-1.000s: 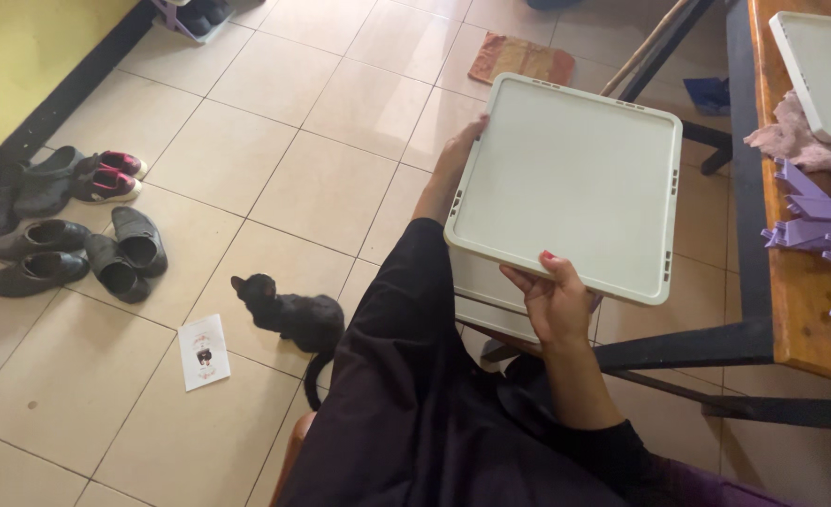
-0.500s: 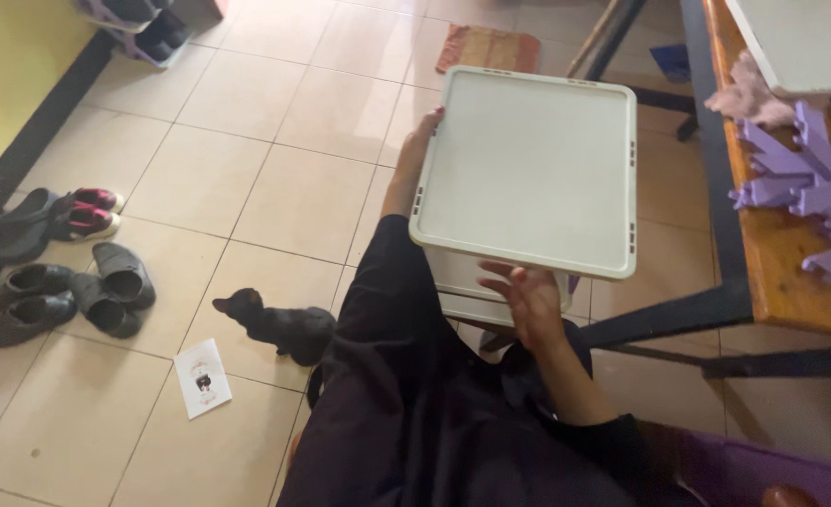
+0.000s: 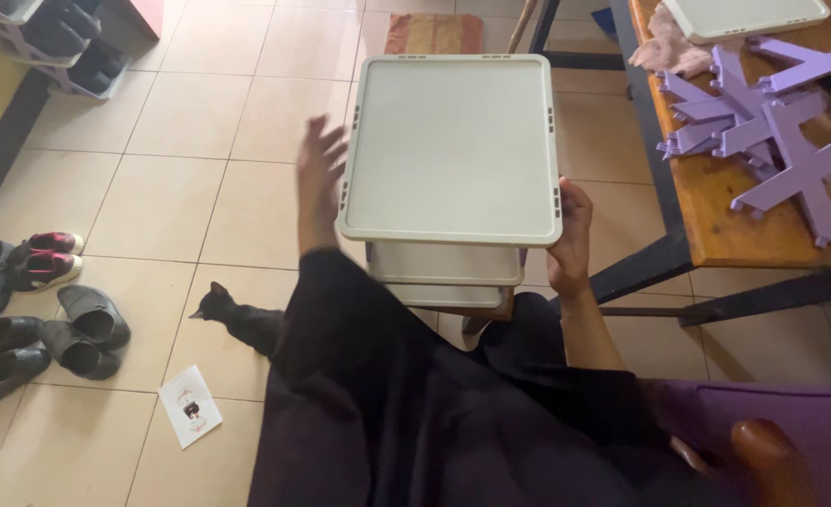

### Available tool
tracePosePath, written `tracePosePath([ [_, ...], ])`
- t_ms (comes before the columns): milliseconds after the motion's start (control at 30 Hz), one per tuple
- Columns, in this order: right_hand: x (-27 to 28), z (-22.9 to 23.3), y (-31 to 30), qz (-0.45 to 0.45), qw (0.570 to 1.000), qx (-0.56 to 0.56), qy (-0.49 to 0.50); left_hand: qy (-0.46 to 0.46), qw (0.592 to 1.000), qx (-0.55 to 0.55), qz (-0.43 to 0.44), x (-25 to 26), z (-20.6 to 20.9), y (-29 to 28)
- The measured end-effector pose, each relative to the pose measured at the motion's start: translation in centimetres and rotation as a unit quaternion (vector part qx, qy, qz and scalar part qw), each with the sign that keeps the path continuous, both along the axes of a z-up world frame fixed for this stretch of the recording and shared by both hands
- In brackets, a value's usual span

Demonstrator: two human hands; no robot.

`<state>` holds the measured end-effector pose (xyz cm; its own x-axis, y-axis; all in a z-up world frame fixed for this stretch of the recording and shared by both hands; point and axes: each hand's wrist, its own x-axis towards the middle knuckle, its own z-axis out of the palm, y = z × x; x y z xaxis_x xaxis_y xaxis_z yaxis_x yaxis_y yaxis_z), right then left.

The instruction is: The person assembles a stack of white plastic trays by inserting purple cross-shaped supports between them. They repeatedly pick up trays and supports, align and insert the supports, and stack the trays into a vertical unit. A black cat is present on the floor nearby.

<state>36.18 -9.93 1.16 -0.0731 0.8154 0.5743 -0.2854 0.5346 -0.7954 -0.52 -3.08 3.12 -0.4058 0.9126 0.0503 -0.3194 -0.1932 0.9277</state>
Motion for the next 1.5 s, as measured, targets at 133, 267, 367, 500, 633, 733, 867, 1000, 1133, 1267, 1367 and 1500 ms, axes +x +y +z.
tracePosePath([
  [133, 1.4, -1.7, 1.9, 0.015, 0.999, 0.026, -0.029, 0.011, 0.967, 0.039, 0.252, 2.4, -0.7, -5.4],
  [267, 2.3, -5.2, 4.7, -0.061, 0.992, -0.032, -0.109, 0.142, 0.924, 0.120, 0.335, 11.1, -4.7, -12.1],
  [367, 2.2, -7.6, 5.9, -0.158, 0.968, 0.003, -0.193, 0.062, 0.975, 0.172, 0.127, 18.3, -6.1, -14.4],
  [500, 0.7, -9.1, 6.2, -0.322, 0.920, 0.075, -0.213, -0.004, 0.982, 0.185, -0.033, 23.7, -5.5, -13.6],
  [633, -1.6, -7.7, 5.6, -0.431, 0.850, 0.194, -0.231, 0.011, 0.993, 0.115, -0.012, 24.2, -5.0, -11.3],
  [733, -3.9, -6.5, 4.5, -0.483, 0.815, 0.194, -0.253, -0.072, 0.995, 0.071, -0.015, 22.1, -5.0, -9.3],
  [867, -6.8, -5.7, 2.8, -0.448, 0.825, 0.156, -0.308, -0.244, 0.964, 0.069, -0.083, 16.7, -4.3, -6.7],
  [1000, -8.0, -5.4, 2.2, -0.416, 0.838, 0.139, -0.325, -0.221, 0.966, 0.059, -0.123, 14.2, -3.2, -7.2],
  [1133, -7.9, -5.5, 2.4, -0.417, 0.845, 0.113, -0.316, -0.209, 0.965, 0.071, -0.145, 14.9, -2.1, -8.5],
  [1267, -7.7, -6.0, 2.5, -0.432, 0.830, 0.135, -0.327, -0.242, 0.957, 0.071, -0.145, 15.7, -1.2, -9.0],
  [1367, -7.7, -5.8, 2.6, -0.427, 0.818, 0.170, -0.346, -0.230, 0.961, 0.084, -0.130, 16.4, -0.5, -9.3],
  [1500, -7.9, -5.2, 2.6, -0.427, 0.814, 0.192, -0.344, -0.221, 0.962, 0.075, -0.141, 16.3, 0.1, -9.4],
])
